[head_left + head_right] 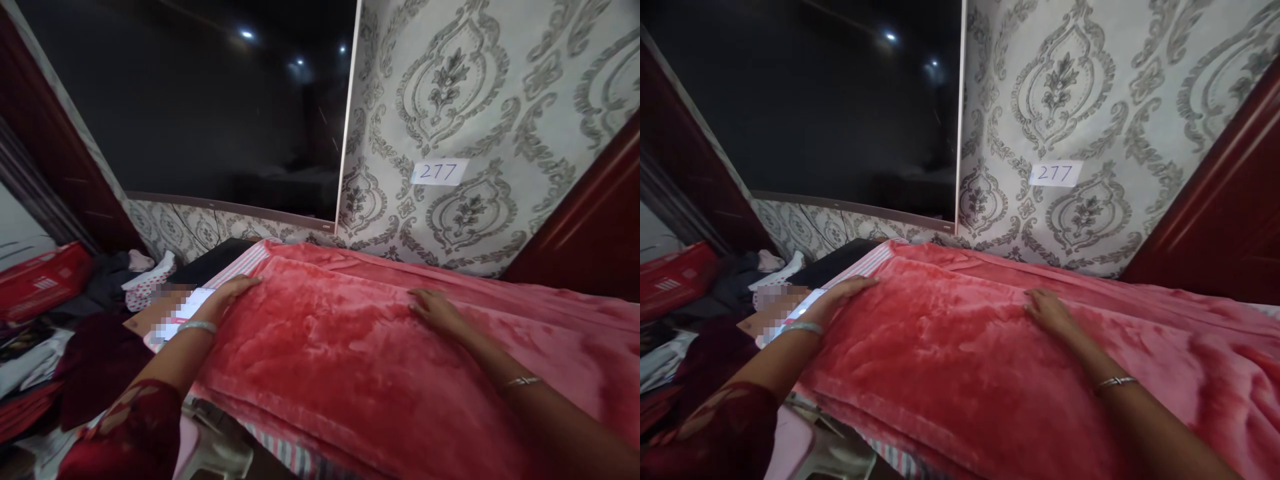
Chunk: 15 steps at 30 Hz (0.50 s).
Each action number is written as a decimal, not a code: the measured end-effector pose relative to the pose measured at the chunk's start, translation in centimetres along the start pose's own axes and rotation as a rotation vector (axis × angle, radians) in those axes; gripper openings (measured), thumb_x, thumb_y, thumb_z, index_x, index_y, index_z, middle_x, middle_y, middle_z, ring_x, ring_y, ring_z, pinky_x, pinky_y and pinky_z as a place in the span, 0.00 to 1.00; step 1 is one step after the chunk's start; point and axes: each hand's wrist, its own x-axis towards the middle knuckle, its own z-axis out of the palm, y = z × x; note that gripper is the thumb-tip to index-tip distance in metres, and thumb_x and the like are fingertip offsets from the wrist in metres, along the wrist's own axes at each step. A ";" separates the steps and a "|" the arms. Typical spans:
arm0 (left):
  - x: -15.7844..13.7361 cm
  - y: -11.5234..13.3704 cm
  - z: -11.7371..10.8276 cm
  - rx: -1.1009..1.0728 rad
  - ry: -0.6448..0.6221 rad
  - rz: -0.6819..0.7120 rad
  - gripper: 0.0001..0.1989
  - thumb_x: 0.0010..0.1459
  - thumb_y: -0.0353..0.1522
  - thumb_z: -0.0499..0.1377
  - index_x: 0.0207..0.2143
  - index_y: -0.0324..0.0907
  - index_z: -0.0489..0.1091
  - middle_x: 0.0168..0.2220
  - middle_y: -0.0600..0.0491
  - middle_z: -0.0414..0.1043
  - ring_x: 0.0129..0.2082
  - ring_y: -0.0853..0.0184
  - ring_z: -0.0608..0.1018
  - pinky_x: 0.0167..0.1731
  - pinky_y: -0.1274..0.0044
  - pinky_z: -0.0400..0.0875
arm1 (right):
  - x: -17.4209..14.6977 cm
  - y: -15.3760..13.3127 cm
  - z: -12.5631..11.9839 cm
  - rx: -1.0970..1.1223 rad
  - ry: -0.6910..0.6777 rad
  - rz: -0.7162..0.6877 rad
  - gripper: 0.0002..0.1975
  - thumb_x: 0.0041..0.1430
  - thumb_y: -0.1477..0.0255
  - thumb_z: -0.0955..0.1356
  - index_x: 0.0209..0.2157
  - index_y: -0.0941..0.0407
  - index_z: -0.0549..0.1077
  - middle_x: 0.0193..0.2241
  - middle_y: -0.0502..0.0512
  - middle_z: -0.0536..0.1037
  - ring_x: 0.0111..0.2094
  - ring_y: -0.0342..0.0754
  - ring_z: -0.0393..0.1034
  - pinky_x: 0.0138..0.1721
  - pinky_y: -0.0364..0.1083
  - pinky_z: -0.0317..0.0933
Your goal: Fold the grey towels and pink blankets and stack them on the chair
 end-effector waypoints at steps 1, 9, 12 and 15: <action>0.8 0.5 0.2 0.015 0.005 0.011 0.26 0.32 0.50 0.73 0.26 0.40 0.73 0.23 0.47 0.78 0.27 0.54 0.80 0.24 0.69 0.75 | 0.3 0.6 0.6 -0.002 -0.016 0.029 0.21 0.61 0.67 0.64 0.52 0.61 0.76 0.53 0.69 0.77 0.54 0.60 0.72 0.57 0.56 0.63; 6.4 2.6 3.0 0.168 0.165 0.081 0.19 0.46 0.44 0.69 0.32 0.39 0.72 0.27 0.46 0.78 0.31 0.54 0.81 0.29 0.69 0.75 | 0.9 4.2 0.9 -0.072 -0.072 0.207 0.20 0.62 0.61 0.64 0.48 0.58 0.78 0.47 0.66 0.80 0.48 0.60 0.75 0.44 0.51 0.66; 7.5 2.2 4.2 0.283 0.264 0.149 0.12 0.50 0.39 0.67 0.31 0.40 0.72 0.34 0.43 0.80 0.40 0.51 0.81 0.36 0.68 0.75 | 0.6 4.2 -0.1 -0.049 -0.103 0.257 0.14 0.57 0.63 0.66 0.36 0.58 0.78 0.36 0.63 0.81 0.38 0.56 0.75 0.34 0.47 0.62; 7.9 2.5 3.9 0.398 0.392 0.255 0.06 0.54 0.34 0.64 0.33 0.41 0.73 0.41 0.41 0.79 0.50 0.50 0.78 0.45 0.68 0.73 | 1.0 3.6 -1.7 0.078 -0.007 0.267 0.11 0.56 0.64 0.65 0.30 0.56 0.75 0.28 0.57 0.79 0.31 0.52 0.73 0.30 0.45 0.58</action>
